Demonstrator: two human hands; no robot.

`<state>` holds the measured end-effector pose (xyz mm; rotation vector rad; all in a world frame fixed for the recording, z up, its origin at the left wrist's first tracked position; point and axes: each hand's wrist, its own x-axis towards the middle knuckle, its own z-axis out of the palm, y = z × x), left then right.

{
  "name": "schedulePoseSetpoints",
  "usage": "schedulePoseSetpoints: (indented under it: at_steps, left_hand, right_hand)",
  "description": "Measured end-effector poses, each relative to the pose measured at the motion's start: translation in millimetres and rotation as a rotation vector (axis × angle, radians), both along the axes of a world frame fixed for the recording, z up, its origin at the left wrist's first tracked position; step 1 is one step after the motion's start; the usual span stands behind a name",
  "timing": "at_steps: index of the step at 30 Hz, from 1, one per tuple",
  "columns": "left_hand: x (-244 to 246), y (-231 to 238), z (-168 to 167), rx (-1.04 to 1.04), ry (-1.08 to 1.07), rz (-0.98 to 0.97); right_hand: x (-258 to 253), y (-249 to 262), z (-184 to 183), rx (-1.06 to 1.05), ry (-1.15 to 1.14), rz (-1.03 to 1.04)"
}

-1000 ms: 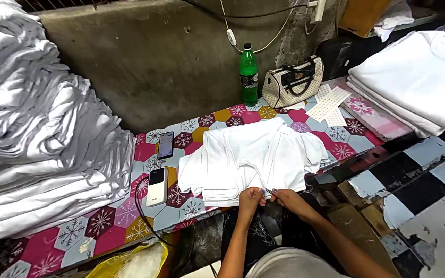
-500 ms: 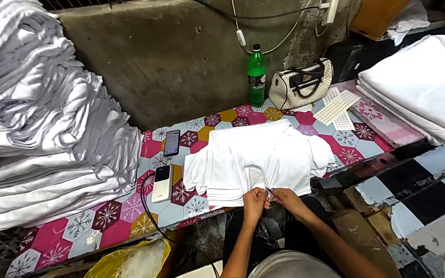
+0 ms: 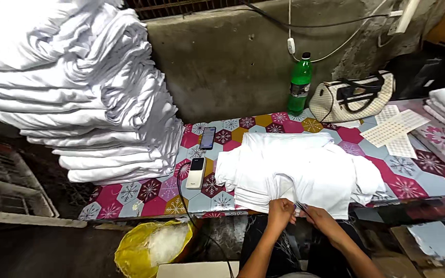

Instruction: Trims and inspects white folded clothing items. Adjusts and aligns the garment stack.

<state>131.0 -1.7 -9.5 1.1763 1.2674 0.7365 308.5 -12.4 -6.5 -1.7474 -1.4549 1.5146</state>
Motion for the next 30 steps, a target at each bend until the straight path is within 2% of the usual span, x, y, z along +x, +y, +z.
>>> schedulePoseSetpoints:
  at_steps: [11,12,16,19,23,27,30]
  left_hand:
    - [-0.2,-1.1,-9.5,0.026,0.034,-0.060]
    - [-2.7,-1.0,-9.9,0.018,0.080,-0.120]
    - [-18.7,-1.1,-0.9,0.018,0.361,-0.566]
    - [-32.3,-6.0,2.9,0.022,0.389,-0.660]
    - [-53.4,-11.8,15.9,0.143,0.366,-0.730]
    - [-79.8,-8.6,34.4,0.313,0.144,-0.872]
    - [-107.7,7.0,56.8,0.386,0.076,-0.918]
  right_hand:
    - [-4.6,7.6,-6.4,-0.002,-0.024,-0.050]
    - [-3.2,6.5,-6.5,0.010,-0.024,-0.037]
    - [8.0,3.2,3.7,0.069,-0.015,0.048]
    - [16.4,9.2,9.3,0.182,-0.039,0.053]
    - [13.1,25.5,9.5,0.403,-0.241,0.059]
    - [-13.6,39.5,13.5,0.274,-0.616,0.221]
    - [-23.7,43.6,-1.3,0.326,-0.658,0.213]
